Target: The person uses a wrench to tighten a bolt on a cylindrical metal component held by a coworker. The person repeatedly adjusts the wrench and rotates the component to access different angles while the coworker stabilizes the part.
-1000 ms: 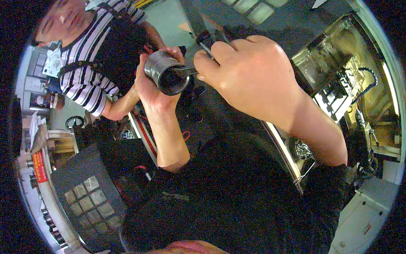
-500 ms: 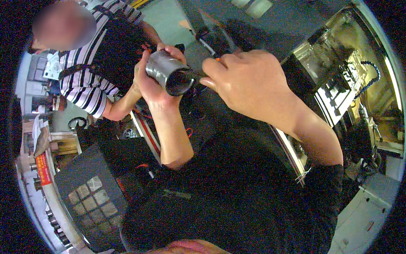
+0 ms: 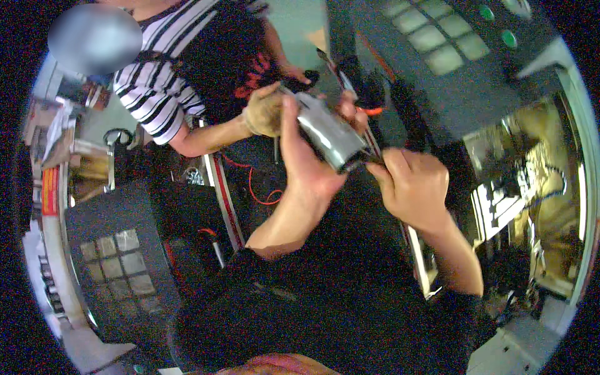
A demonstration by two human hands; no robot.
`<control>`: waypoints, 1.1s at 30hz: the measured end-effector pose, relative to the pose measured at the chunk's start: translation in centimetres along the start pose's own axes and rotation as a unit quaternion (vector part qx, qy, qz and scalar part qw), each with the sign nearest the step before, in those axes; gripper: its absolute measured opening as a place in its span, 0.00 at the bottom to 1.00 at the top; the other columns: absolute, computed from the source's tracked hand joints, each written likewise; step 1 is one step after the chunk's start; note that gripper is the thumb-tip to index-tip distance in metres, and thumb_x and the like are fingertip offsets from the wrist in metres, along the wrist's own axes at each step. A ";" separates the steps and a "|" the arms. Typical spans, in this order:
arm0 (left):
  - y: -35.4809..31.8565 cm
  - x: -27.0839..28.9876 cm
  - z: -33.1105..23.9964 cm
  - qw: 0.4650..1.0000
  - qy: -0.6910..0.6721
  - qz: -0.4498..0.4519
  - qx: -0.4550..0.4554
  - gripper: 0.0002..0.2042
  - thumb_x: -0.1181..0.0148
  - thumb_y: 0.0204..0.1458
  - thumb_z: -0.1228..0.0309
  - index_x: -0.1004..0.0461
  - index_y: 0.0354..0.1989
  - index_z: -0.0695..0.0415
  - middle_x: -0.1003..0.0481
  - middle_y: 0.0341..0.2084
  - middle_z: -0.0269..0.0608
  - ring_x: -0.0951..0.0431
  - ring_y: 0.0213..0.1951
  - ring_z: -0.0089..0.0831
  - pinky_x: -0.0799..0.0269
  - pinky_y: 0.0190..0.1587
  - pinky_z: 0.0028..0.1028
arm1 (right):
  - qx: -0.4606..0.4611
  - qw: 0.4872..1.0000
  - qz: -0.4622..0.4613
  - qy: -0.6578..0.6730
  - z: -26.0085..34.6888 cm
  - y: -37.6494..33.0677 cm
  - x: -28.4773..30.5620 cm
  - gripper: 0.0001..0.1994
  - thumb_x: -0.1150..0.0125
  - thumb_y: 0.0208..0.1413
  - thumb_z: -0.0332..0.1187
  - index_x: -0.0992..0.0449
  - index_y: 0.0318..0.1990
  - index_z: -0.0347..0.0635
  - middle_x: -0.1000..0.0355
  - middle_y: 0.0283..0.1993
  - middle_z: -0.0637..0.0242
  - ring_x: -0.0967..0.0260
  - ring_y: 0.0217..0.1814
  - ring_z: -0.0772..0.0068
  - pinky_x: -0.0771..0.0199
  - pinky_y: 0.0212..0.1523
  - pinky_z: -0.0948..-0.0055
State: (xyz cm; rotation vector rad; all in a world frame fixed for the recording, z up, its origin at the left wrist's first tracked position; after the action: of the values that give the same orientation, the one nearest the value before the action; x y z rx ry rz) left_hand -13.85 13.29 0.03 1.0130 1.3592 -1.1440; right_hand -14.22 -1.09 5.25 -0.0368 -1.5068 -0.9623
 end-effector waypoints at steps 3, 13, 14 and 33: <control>-0.3 1.2 0.7 1.000 -0.002 -0.004 0.006 0.24 0.47 0.62 0.39 0.29 0.48 0.48 0.24 0.42 0.47 0.23 0.43 0.41 0.25 0.54 0.44 | -0.006 1.000 0.002 0.018 -0.7 -1.4 -1.8 0.14 0.32 0.55 0.42 0.28 0.31 0.44 0.31 0.23 0.59 0.32 0.23 0.48 0.33 0.24 0.53; -1.2 4.3 1.3 0.994 0.085 -0.067 0.018 0.19 0.40 0.63 0.48 0.30 0.49 0.50 0.24 0.34 0.38 0.23 0.35 0.34 0.24 0.42 0.40 | -0.046 0.997 0.060 0.028 -0.8 -2.9 -4.8 0.14 0.34 0.56 0.41 0.30 0.29 0.44 0.29 0.25 0.56 0.31 0.24 0.46 0.32 0.27 0.51; -1.0 4.5 1.2 0.993 0.089 -0.076 0.020 0.19 0.39 0.63 0.49 0.30 0.48 0.50 0.24 0.34 0.38 0.23 0.34 0.34 0.24 0.41 0.40 | -0.050 0.996 0.070 0.032 -0.8 -2.8 -5.0 0.13 0.34 0.57 0.41 0.30 0.29 0.44 0.29 0.25 0.56 0.30 0.25 0.46 0.32 0.27 0.50; -0.5 2.5 -0.2 0.995 0.042 -0.094 0.010 0.18 0.35 0.59 0.50 0.29 0.42 0.52 0.24 0.32 0.36 0.23 0.34 0.33 0.27 0.41 0.37 | 0.094 0.988 0.120 -0.032 0.7 2.8 -1.2 0.14 0.34 0.58 0.41 0.32 0.31 0.46 0.31 0.20 0.64 0.28 0.21 0.55 0.29 0.24 0.59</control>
State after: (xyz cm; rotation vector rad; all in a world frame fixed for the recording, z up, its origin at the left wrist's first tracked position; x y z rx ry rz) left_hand -14.58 13.38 -2.36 0.9719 1.5383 -1.2687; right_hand -12.97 1.74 5.80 -0.1129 -1.6058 -0.6301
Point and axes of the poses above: each hand's wrist, its own y-axis towards the middle knuckle, its own x-axis out of the back of the hand, z = x × y, the point moved 7 cm from there along y, towards the middle knuckle
